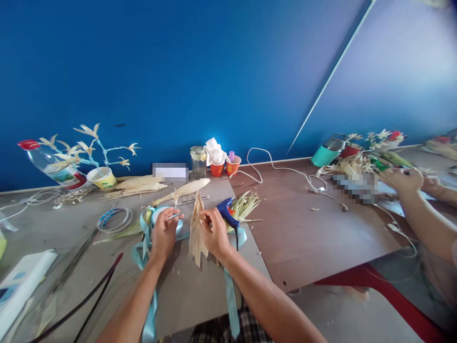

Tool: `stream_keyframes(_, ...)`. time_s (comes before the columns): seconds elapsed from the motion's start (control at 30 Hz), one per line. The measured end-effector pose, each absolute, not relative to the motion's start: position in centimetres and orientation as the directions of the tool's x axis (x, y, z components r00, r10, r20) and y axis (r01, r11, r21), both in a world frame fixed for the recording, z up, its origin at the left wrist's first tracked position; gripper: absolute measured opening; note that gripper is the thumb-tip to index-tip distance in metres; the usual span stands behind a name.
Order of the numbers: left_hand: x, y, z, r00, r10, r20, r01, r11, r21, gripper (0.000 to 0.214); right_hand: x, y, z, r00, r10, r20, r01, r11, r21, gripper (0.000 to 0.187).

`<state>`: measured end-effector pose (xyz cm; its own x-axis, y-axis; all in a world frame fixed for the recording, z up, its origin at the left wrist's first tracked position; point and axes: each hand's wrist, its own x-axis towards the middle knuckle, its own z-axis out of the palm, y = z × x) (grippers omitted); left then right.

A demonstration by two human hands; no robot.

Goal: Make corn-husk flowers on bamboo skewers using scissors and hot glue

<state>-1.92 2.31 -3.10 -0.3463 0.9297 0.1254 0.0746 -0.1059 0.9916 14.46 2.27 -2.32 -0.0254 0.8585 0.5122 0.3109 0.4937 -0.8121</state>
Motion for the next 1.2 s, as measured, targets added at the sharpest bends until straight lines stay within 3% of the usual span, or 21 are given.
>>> stream_keyframes(0.17,-2.6,2.2,-3.1,-0.316,0.941,0.123,0.210,-0.057,0.976,0.038,14.6,2.3,-2.5,-0.019,0.842,0.539,0.282,0.522,-0.805,0.019)
stream_keyframes(0.37,-2.4,1.7,-2.7,-0.295,0.927,0.231,0.461,-0.073,0.884,0.031,14.8,2.3,-2.2,0.007,0.854,0.520,0.268,0.500,-0.824,0.022)
stream_keyframes(0.6,-2.3,1.4,-2.1,-0.190,0.818,0.543,0.752,-0.235,0.616,0.029,14.8,2.4,-2.1,0.022,0.853,0.521,0.263,0.498,-0.826,0.025)
stream_keyframes(0.7,-2.1,1.0,-1.7,-0.149,0.871,0.468,0.676,-0.256,0.692,0.034,14.9,2.4,-2.0,0.018,0.852,0.524,0.278,0.499,-0.821,0.024)
stream_keyframes(0.83,-1.0,0.4,-0.8,-0.067,0.981,0.180,0.430,-0.135,0.893,0.043,15.0,2.4,-1.9,0.014,0.855,0.518,0.301,0.490,-0.818,0.021)
stream_keyframes(1.0,0.4,0.2,0.2,0.081,0.997,-0.007,0.266,-0.015,0.964,0.043,15.0,2.8,-2.4,0.068,0.850,0.523,0.287,0.485,-0.826,0.020)
stream_keyframes(1.07,0.5,0.3,0.1,0.020,0.999,-0.036,0.241,0.030,0.970,0.040,14.9,3.0,-2.6,0.103,0.861,0.498,0.246,0.463,-0.852,0.020)
stream_keyframes(1.2,-0.4,0.9,-1.0,-0.287,0.958,0.011,0.163,0.037,0.986,0.034,14.9,2.8,-2.5,0.110,0.899,0.423,0.119,0.411,-0.904,0.021)
